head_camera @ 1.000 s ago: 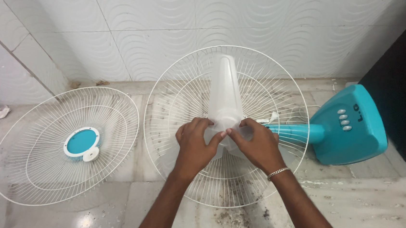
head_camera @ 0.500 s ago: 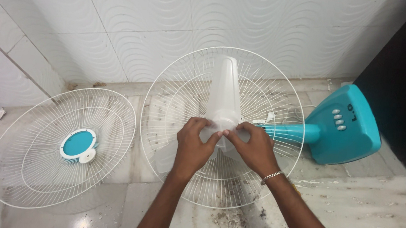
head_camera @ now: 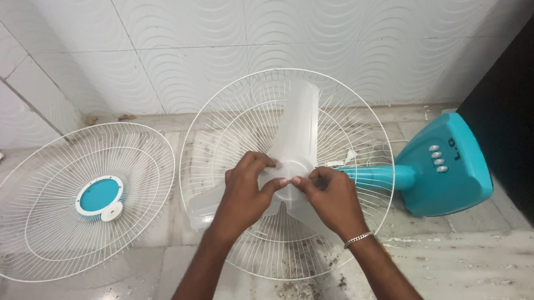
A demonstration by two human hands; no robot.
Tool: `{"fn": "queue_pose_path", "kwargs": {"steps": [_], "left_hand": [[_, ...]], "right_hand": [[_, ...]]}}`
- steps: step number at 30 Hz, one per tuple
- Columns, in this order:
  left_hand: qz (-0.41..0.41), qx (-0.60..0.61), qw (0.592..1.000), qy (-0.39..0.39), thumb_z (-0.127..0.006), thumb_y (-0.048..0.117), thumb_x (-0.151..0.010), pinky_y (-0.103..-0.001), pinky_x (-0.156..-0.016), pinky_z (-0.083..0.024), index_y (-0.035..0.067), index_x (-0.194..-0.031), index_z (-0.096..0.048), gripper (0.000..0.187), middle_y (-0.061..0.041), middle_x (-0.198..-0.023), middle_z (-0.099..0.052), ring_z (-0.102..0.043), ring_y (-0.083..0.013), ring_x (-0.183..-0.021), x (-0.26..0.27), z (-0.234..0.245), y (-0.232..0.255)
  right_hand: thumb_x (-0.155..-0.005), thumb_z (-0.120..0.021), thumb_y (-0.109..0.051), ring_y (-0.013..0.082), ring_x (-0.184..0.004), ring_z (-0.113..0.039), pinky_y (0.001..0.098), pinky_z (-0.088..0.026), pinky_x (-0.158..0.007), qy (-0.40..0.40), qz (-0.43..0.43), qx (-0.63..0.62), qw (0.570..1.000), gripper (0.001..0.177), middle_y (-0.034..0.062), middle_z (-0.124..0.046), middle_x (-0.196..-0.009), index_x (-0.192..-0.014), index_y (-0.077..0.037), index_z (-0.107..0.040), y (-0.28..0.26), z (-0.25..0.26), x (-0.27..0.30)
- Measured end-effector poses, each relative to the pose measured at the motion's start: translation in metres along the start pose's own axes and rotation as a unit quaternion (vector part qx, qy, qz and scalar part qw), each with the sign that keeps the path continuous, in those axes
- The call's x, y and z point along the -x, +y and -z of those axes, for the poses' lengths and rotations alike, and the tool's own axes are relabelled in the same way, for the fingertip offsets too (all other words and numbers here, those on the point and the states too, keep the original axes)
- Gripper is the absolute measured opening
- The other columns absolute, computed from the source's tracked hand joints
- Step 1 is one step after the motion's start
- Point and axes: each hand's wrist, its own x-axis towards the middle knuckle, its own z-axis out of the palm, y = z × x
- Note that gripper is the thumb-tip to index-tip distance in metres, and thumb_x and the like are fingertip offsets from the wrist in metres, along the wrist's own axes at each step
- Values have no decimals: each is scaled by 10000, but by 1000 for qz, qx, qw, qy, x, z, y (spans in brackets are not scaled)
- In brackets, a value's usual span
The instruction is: The person disassembles a teal LG table fan by removing the front grill, unscrewing the central hub nut, and detaching the fan blades. The parts are placed on the floor next to the fan base.
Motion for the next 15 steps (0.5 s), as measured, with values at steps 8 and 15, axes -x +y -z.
{"fn": "queue_pose_path", "kwargs": {"steps": [8,15], "left_hand": [[-17,-85,994,-68,-977,436,-548,-574,-1085,-296,113,-1510,-427,1154,-163,-1450,-485,-455,-387,-1332,-6,47,27],[-56,-43,995,-66,-914,387,-644,-418,-928,-574,30,-1482,-484,1008,-155,-1322,-570,-648,-309,-1179,1,49,21]], "right_hand": [[-824,-809,-361,173,-668,-735,325,-571,-622,44,17,-12,999,358,100,-777,-747,-886,-10,-779,-17,29,-15],[-802,-844,-378,212,-746,-751,351,-582,-691,49,60,43,996,422,139,-778,-828,-977,-2,-770,-26,48,-23]]}}
